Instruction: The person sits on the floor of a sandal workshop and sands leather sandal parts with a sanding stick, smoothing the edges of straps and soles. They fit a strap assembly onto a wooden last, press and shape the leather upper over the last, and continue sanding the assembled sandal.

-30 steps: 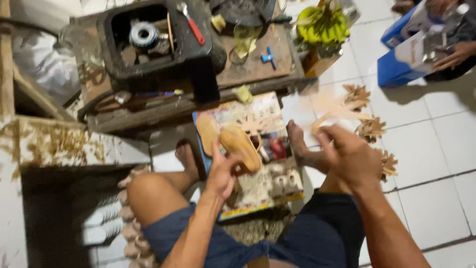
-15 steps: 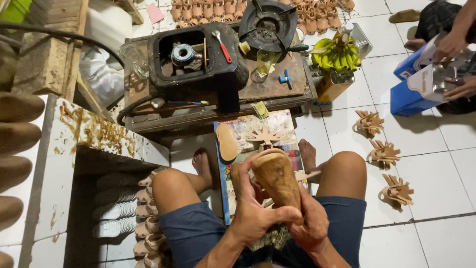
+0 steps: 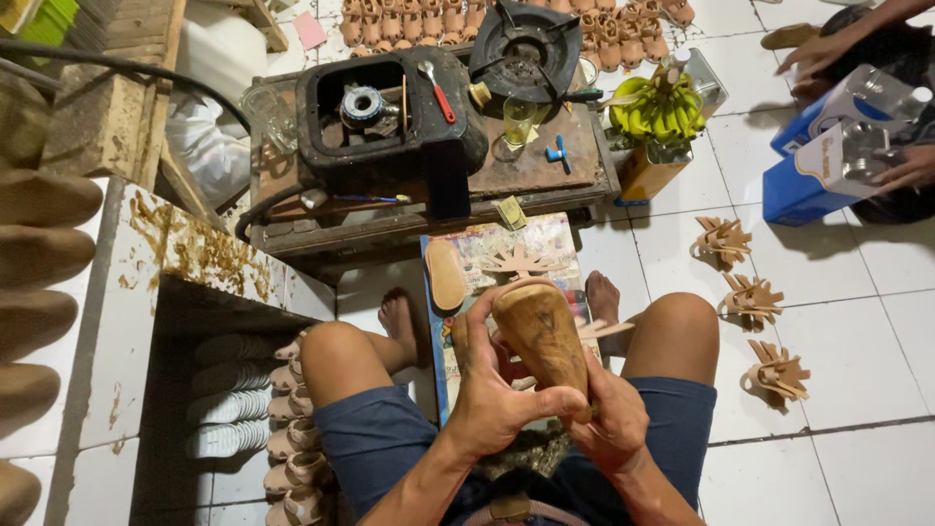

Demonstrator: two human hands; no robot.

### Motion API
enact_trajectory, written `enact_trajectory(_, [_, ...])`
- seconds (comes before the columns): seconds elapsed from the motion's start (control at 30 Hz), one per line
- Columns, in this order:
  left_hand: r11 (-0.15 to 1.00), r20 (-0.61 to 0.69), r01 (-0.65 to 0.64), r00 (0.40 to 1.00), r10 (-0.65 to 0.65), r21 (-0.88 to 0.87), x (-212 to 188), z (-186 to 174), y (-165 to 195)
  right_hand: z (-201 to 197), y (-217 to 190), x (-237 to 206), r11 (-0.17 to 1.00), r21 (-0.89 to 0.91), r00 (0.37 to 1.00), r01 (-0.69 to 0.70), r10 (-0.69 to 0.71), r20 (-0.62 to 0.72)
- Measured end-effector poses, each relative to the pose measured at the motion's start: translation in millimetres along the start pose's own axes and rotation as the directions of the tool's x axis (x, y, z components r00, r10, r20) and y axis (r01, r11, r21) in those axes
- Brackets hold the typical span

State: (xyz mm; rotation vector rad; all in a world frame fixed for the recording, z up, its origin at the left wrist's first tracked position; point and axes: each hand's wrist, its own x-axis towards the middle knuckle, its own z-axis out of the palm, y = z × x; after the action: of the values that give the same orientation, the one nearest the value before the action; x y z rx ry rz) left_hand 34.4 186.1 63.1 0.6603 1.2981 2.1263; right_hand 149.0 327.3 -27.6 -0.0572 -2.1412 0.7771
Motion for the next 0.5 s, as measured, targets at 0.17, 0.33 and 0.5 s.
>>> enact_trajectory(0.17, [0.997,-0.020,0.034,0.999,-0.033,0.069,-1,7,5,-5,0,6,0.998,0.018,0.998,0.061,-0.061,-0.005])
enact_trajectory(0.33, [0.956,-0.228,0.107,0.958,-0.172,-0.273,8,-8,5,-18,3,14,0.969,-0.049,0.958,-0.244,0.249,0.145])
enact_trajectory(0.5, [0.945,-0.304,0.135,0.925,-0.228,-0.297,9,-43,-9,-40,-6,13,0.795,0.154,0.800,-0.587,0.599,-0.044])
